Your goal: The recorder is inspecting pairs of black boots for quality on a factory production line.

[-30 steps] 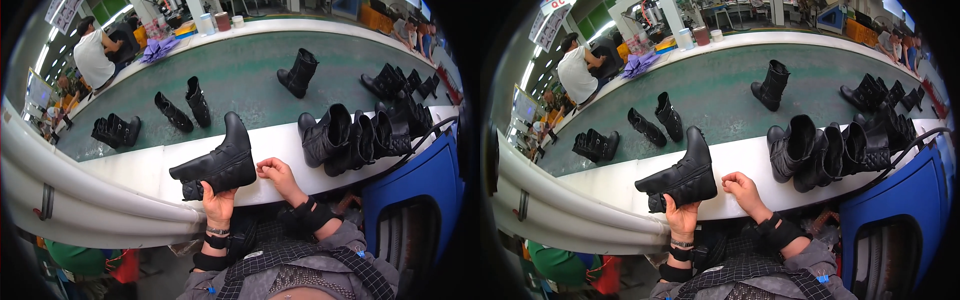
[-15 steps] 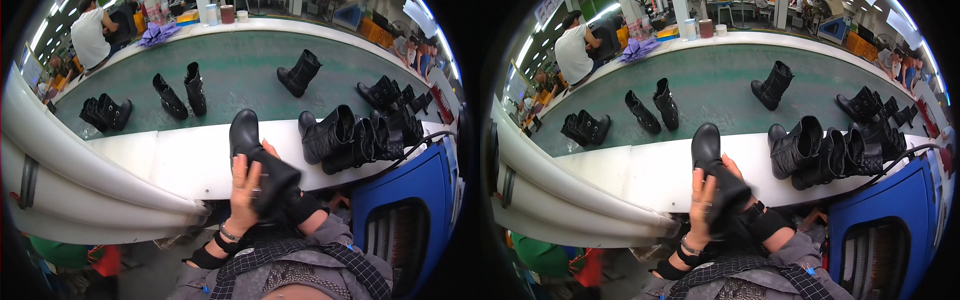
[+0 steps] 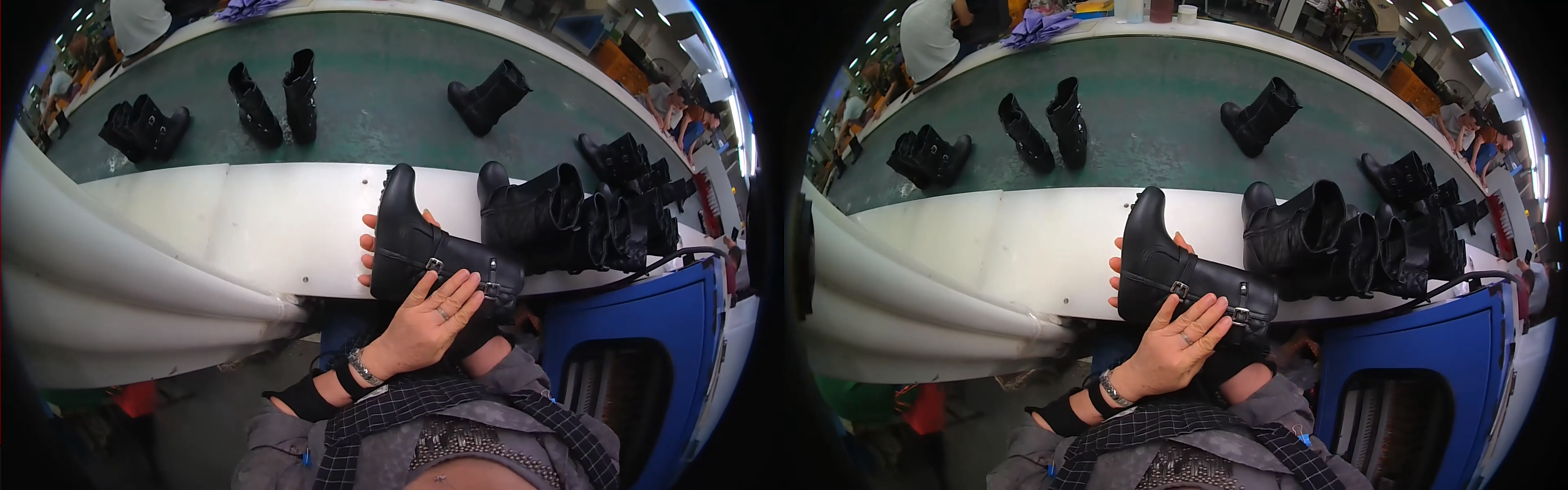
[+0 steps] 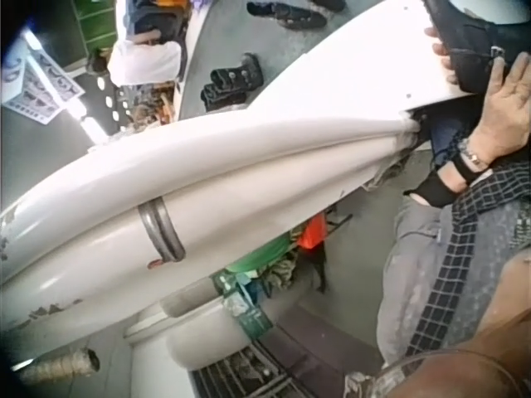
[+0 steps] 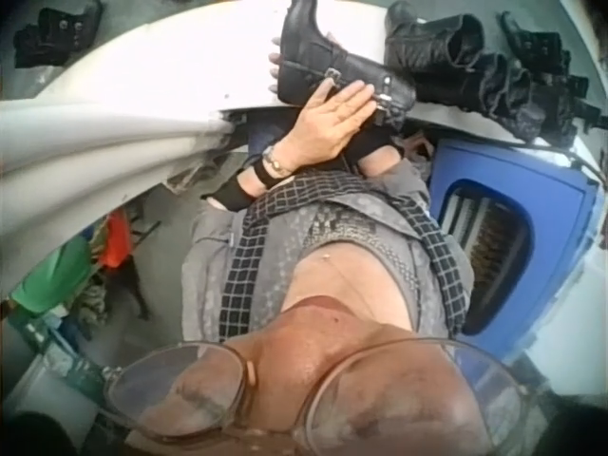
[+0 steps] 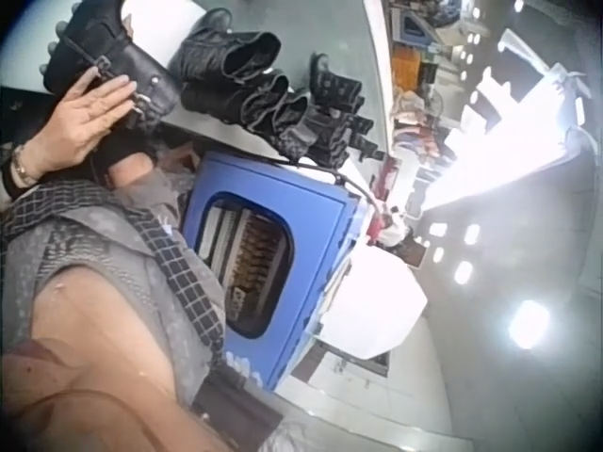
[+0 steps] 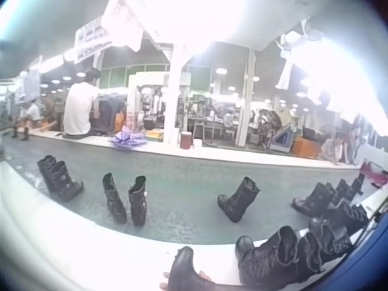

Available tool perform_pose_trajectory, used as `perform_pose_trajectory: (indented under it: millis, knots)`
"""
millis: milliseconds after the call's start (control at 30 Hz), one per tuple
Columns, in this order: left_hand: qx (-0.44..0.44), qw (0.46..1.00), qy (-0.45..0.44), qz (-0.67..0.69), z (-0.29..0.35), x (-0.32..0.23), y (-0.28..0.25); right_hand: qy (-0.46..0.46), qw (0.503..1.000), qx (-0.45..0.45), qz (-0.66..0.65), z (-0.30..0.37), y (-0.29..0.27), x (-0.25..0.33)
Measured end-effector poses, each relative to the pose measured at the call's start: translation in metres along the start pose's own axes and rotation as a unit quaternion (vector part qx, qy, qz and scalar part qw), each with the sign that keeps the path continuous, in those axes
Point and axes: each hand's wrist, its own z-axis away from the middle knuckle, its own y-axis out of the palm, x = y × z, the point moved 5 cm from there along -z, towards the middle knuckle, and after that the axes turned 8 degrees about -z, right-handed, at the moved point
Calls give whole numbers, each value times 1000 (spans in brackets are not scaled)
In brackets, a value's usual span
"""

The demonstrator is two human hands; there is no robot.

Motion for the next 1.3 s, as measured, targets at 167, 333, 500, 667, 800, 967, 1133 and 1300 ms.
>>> perform_pose_trajectory:
  millis: [167, 333, 500, 667, 800, 967, 1133, 1300]
  knots:
    - [-10, 999, -30, 44, -5, 6, -1, -5, 999, 2, -38, -3, -11, 3]
    - [-14, 998, -36, 52, -5, 10, -1, -17, 999, -6, -47, -2, -23, 8]
    - [-18, 997, -40, 62, -6, 12, -2, -32, 999, -28, -34, 0, -30, 11]
    - [-26, 996, -47, 70, -5, 12, -2, -20, 999, -14, -40, -1, -28, 11]
    - [-55, 995, -49, 66, -3, 19, -10, -35, 994, -105, 21, 5, -15, 9]
    - [-204, 964, -169, -34, 11, 63, -39, -80, 986, -92, 113, -9, 26, 1]
    - [-354, 888, -293, -5, 45, 99, -47, -83, 872, -125, 465, -52, 33, 15]
    - [-446, 817, -352, 96, 78, 126, -41, -506, 506, -339, 611, -63, 44, 151]
